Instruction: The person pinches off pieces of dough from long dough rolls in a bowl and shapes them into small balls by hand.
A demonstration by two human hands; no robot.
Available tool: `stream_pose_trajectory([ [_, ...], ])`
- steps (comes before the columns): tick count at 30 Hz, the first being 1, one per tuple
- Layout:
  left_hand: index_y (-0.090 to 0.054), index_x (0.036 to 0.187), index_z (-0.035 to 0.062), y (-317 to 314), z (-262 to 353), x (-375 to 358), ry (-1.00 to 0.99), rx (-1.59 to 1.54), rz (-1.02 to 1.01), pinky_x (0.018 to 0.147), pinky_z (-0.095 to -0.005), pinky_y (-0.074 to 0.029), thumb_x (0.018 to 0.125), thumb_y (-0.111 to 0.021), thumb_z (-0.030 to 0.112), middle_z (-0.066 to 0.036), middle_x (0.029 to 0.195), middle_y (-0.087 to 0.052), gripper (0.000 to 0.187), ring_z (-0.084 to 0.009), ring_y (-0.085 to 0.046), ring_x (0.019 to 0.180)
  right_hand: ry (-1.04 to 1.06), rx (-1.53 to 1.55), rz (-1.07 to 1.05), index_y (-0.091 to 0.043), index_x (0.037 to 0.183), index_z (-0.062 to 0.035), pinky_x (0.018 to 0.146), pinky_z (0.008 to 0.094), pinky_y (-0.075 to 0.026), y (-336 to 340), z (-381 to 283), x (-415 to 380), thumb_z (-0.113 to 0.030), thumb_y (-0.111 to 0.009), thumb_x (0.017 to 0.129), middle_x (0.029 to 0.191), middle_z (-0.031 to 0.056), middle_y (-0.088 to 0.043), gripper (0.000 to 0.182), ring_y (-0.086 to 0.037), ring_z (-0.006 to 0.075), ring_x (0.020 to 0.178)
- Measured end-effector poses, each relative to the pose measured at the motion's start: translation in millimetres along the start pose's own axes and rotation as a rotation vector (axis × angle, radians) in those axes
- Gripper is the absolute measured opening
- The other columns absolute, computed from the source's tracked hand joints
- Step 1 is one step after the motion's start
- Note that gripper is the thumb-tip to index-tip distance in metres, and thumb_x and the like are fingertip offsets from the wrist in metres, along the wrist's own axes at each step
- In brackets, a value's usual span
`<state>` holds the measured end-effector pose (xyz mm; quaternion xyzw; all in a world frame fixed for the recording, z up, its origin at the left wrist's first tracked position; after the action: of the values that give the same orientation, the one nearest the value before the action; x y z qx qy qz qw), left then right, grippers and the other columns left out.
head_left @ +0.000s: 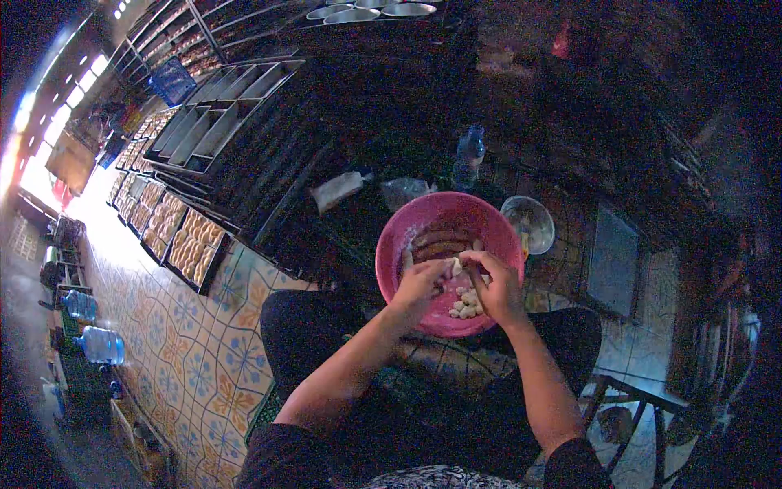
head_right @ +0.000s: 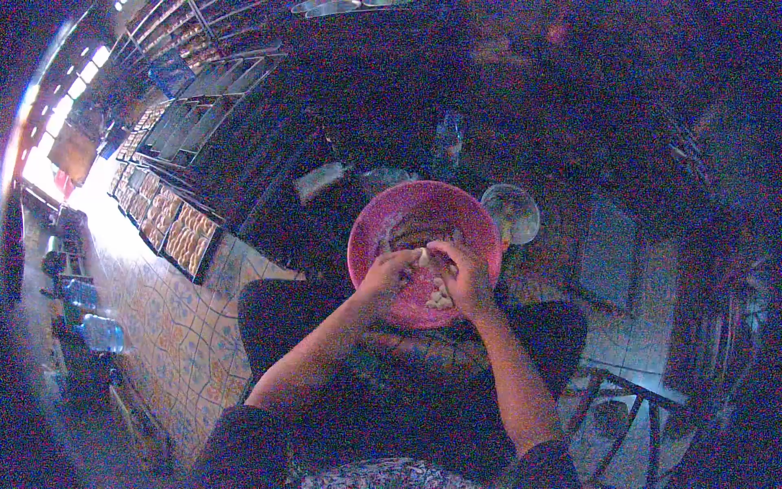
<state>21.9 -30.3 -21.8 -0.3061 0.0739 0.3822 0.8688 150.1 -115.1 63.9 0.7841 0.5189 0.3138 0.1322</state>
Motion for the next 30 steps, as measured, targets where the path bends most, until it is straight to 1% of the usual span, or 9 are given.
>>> stream_pose_trajectory([
  [6,-0.073,0.107,0.0068,3,2,0,-0.057,0.2,0.063,0.074,-0.0233,-0.048,0.098,-0.067,0.028,0.001,0.093,-0.069,0.023,-0.0068,-0.06,0.081,0.055,0.064,0.09,-0.067,0.115,-0.0056,0.095,0.04,-0.052,10,-20,-2,-0.01,-0.07,0.09,0.106,0.0116,-0.071,0.026,-0.068,0.0296,0.102],
  [8,-0.073,0.106,0.0053,7,1,1,-0.035,0.191,0.061,0.074,-0.0212,-0.045,0.099,-0.067,0.026,0.003,0.089,-0.068,0.023,-0.0051,-0.058,0.081,0.183,-0.104,0.011,-0.069,0.113,-0.0063,0.095,0.0404,-0.052,3,-22,-1,-0.012,-0.071,0.09,0.106,0.0104,-0.071,0.024,-0.068,0.0288,0.102],
  [14,-0.071,0.11,0.0049,-3,17,-5,0.003,0.263,-0.167,0.075,-0.0243,-0.049,0.101,-0.063,0.028,0.002,0.099,-0.069,0.026,-0.0063,-0.059,0.087,0.03,0.071,-0.125,-0.071,0.108,-0.0076,0.097,0.0384,-0.051,16,-10,-1,-0.017,-0.074,0.09,0.105,0.0087,-0.071,0.021,-0.068,0.0267,0.103],
  [16,-0.071,0.109,0.0053,-10,31,-6,-0.217,0.569,-0.285,0.078,-0.0261,-0.049,0.102,-0.062,0.031,0.002,0.1,-0.069,0.028,-0.0071,-0.058,0.089,-0.001,0.092,-0.149,-0.07,0.108,-0.0078,0.097,0.0384,-0.051,17,-11,-3,-0.017,-0.074,0.09,0.105,0.0085,-0.071,0.02,-0.068,0.0262,0.104],
  [20,-0.069,0.113,0.0016,-12,34,-8,-0.281,0.622,-0.362,0.089,-0.0286,-0.047,0.102,-0.062,0.031,0.0,0.1,-0.069,0.032,-0.0091,-0.056,0.094,0.002,0.228,-0.14,-0.068,0.106,-0.0074,0.097,0.0382,-0.05,16,-4,-5,-0.017,-0.075,0.089,0.105,0.0065,-0.069,0.02,-0.066,0.0233,0.105],
  [23,-0.07,0.113,0.0015,-14,36,-14,-0.098,0.622,-0.281,0.09,-0.0313,-0.048,0.101,-0.064,0.032,-0.003,0.103,-0.071,0.034,-0.0115,-0.059,0.096,-0.117,0.349,-0.139,-0.067,0.105,-0.007,0.096,0.038,-0.05,13,4,-10,-0.016,-0.075,0.089,0.107,0.0051,-0.069,0.021,-0.065,0.0217,0.105],
  [26,-0.072,0.113,0.0032,-14,39,-14,-0.183,0.754,-0.095,0.088,-0.0322,-0.05,0.097,-0.068,0.03,-0.006,0.103,-0.073,0.031,-0.0125,-0.063,0.094,-0.184,0.337,-0.048,-0.066,0.103,-0.0028,0.091,0.0286,-0.049,6,21,-10,-0.007,-0.073,0.09,0.104,0.0044,-0.068,0.015,-0.063,0.0122,0.1],
  [28,-0.073,0.114,0.0056,-21,52,-22,-0.58,0.844,0.018,0.085,-0.0328,-0.053,0.093,-0.073,0.025,-0.009,0.106,-0.075,0.028,-0.0156,-0.068,0.094,-0.182,0.275,-0.017,-0.067,0.104,-0.0025,0.089,0.0283,-0.05,4,24,-10,-0.008,-0.072,0.091,0.104,0.0043,-0.069,0.015,-0.064,0.0114,0.098],
  [30,-0.073,0.114,0.0057,-23,51,-24,-0.486,0.834,0.023,0.085,-0.0327,-0.053,0.092,-0.074,0.023,-0.009,0.107,-0.075,0.028,-0.017,-0.069,0.095,-0.18,0.214,0.012,-0.067,0.104,-0.0023,0.087,0.0281,-0.051,2,31,-10,-0.009,-0.072,0.092,0.103,0.0042,-0.07,0.015,-0.064,0.0107,0.095],
])
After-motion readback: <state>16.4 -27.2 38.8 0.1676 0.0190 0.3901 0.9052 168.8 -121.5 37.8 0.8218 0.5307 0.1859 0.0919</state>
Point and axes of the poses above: each hand's wrist, its own x-axis towards the middle knuckle, its own y-axis out of the back of the hand, z = x × y, the point moved 6 cm from there along x, towards the middle knuckle
